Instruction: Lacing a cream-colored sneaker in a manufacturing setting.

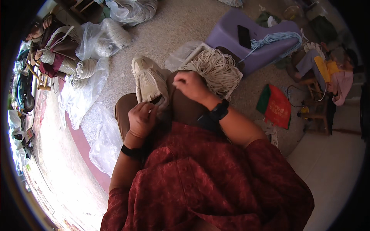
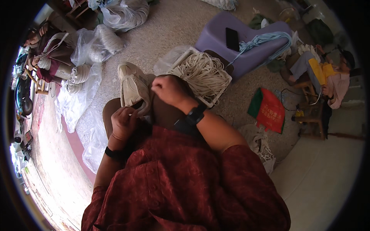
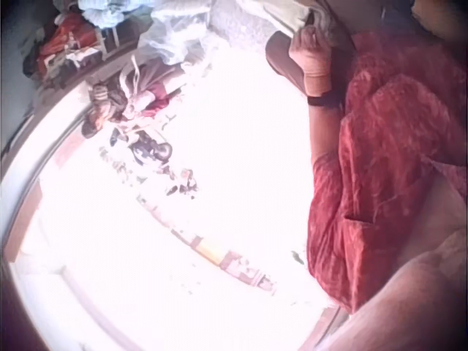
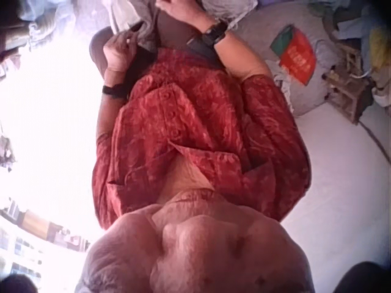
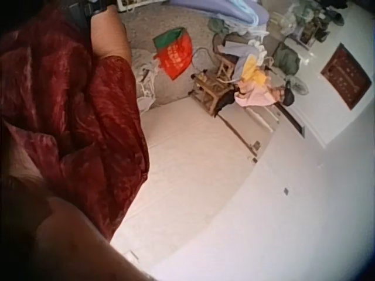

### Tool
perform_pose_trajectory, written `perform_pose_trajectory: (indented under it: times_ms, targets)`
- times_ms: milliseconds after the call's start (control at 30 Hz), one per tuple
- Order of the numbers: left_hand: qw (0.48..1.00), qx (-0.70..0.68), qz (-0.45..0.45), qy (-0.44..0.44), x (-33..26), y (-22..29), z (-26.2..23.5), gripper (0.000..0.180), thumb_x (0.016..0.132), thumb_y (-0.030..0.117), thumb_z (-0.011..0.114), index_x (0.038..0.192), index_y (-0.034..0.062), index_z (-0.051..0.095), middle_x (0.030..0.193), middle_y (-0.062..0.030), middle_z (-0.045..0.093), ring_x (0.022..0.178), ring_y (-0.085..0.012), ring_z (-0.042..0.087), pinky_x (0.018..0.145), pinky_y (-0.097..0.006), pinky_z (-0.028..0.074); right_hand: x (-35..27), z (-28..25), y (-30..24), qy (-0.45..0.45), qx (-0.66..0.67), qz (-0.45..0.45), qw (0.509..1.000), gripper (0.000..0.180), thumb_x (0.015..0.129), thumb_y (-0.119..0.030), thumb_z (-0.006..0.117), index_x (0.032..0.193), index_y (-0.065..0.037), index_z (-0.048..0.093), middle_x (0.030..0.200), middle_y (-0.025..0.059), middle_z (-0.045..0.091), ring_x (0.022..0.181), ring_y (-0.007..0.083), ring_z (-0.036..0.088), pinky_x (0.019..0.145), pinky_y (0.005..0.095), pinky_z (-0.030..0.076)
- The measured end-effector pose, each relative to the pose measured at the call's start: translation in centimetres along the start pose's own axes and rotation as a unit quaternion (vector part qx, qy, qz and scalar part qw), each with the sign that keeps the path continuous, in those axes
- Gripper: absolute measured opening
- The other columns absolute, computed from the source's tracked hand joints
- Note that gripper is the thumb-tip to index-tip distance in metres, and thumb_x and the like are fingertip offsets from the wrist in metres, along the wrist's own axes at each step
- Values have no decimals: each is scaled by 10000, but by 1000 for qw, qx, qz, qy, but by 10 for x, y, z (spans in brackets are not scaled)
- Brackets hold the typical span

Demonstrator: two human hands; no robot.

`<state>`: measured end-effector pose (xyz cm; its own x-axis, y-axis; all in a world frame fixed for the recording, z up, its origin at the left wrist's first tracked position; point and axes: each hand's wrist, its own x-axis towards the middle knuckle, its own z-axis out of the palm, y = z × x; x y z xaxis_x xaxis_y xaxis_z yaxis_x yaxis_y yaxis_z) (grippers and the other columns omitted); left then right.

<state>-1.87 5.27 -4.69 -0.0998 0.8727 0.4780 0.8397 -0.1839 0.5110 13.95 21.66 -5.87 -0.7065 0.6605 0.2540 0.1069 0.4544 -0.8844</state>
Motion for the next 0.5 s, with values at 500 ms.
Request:
perform_pose_trajectory:
  times_ms: [500]
  targets:
    - [997, 9, -73, 21, 19, -25, 5, 158, 702, -8, 638, 701, 54, 493, 628, -93, 495, 561, -284, 509, 507, -368, 400, 1, -62, 216, 264, 88, 562, 779, 105, 759, -63, 620, 704, -4, 552, 628, 50, 538, 507, 142, 498, 441, 283, 373]
